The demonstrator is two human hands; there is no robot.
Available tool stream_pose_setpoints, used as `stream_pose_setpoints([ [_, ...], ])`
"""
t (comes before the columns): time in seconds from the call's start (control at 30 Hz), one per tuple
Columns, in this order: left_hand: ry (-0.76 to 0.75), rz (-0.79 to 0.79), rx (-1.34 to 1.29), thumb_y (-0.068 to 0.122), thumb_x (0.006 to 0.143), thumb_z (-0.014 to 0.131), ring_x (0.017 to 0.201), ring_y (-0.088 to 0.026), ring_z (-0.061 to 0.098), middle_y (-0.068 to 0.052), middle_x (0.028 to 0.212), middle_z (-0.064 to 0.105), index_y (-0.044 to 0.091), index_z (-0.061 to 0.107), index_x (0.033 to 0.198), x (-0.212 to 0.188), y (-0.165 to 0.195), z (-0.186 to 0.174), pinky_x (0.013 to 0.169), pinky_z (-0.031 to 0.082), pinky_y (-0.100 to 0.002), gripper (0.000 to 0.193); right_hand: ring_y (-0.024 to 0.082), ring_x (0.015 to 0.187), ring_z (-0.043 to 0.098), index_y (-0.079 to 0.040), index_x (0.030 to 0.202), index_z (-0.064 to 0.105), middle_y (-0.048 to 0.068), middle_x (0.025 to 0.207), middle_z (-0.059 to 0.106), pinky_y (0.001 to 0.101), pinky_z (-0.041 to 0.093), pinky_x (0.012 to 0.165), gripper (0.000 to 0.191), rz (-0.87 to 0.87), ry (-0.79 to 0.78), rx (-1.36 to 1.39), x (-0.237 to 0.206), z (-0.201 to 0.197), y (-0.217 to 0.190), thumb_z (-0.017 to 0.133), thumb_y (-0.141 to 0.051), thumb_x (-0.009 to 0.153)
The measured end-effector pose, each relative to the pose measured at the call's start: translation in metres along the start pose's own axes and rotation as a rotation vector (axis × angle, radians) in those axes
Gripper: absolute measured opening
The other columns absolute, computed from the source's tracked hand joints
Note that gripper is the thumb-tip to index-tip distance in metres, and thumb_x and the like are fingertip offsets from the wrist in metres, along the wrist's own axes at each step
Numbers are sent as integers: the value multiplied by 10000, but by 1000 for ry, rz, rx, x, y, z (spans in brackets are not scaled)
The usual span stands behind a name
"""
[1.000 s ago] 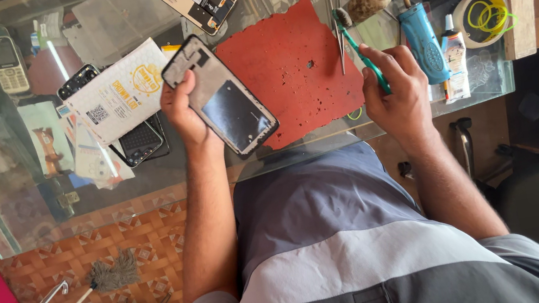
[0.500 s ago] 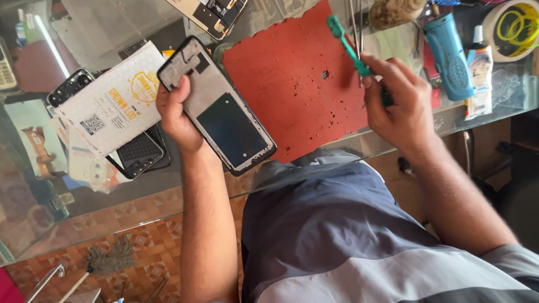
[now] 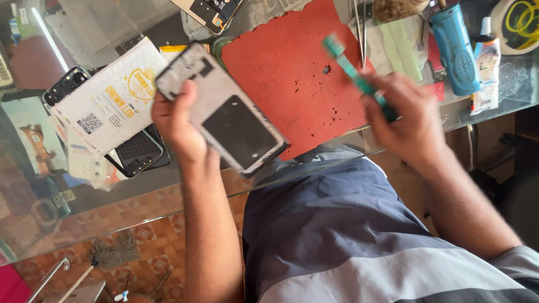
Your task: The person disassembles a smartphone, cleans the internal components with a toothbrush, and reassembles the device by aligning and connecting the screen assembly. The person uses a metal prying tool and a toothbrush to clean and manipulate the phone parts.
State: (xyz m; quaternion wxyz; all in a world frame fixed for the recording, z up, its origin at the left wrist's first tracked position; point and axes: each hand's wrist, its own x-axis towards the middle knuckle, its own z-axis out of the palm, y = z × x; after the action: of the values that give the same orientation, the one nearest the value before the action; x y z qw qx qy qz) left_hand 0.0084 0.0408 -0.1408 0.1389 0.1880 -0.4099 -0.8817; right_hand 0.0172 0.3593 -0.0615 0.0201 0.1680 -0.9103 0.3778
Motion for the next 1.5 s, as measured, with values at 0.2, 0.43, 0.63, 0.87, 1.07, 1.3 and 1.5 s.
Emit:
stream_pose_setpoints([
  [0.2, -149, 93, 481, 115, 974, 718, 949, -99, 658, -59, 1076, 738, -12, 689, 1174, -34, -16, 26, 874, 541, -273, 239, 300, 619, 611, -43, 1384, 632, 145, 842, 608, 411, 489, 570, 414, 52, -104, -119, -18, -6, -36, 662, -12, 972],
  [0.43, -167, 284, 858, 104, 925, 678, 799, -178, 727, -100, 920, 762, -10, 694, 1135, -53, -18, 55, 737, 569, -323, 239, 327, 659, 595, -126, 1484, 568, 145, 802, 550, 460, 499, 632, 517, -36, -99, 43, -5, 0, -63, 634, 11, 990],
  [0.63, -152, 310, 893, 87, 932, 679, 724, -228, 726, -115, 839, 746, -24, 677, 1017, -53, -24, 52, 679, 551, -352, 140, 335, 751, 639, -97, 1506, 546, 138, 857, 579, 460, 530, 672, 642, -193, -73, 7, 14, 37, -64, 602, 50, 884],
  [0.87, -167, 290, 738, 79, 943, 673, 745, -155, 686, -107, 864, 740, -42, 646, 1009, -51, -33, 45, 667, 547, -323, 141, 303, 657, 637, -110, 1462, 595, 108, 834, 604, 442, 516, 574, 540, -124, -95, -107, 16, 32, -58, 639, -5, 934],
  [1.07, -170, 285, 782, 78, 940, 681, 716, -152, 696, -110, 841, 741, -51, 646, 982, -44, -32, 44, 653, 552, -320, 140, 304, 625, 626, -121, 1441, 618, 112, 828, 596, 436, 513, 548, 534, -191, -139, -150, 16, 39, -59, 639, -2, 921],
  [1.3, -155, 309, 794, 97, 942, 685, 702, -162, 704, -108, 823, 738, -35, 652, 961, -43, -29, 44, 640, 551, -334, 137, 333, 611, 634, -128, 1442, 615, 114, 804, 606, 449, 519, 538, 572, -102, -255, -256, -5, 5, -62, 638, -22, 880],
  [1.5, -128, 389, 920, 106, 926, 717, 657, -243, 672, -132, 745, 694, -23, 630, 889, -47, -32, 44, 641, 514, -380, 160, 339, 573, 640, -159, 1435, 605, 116, 804, 611, 459, 541, 527, 603, -3, -387, -377, -53, -17, -79, 637, -34, 846],
])
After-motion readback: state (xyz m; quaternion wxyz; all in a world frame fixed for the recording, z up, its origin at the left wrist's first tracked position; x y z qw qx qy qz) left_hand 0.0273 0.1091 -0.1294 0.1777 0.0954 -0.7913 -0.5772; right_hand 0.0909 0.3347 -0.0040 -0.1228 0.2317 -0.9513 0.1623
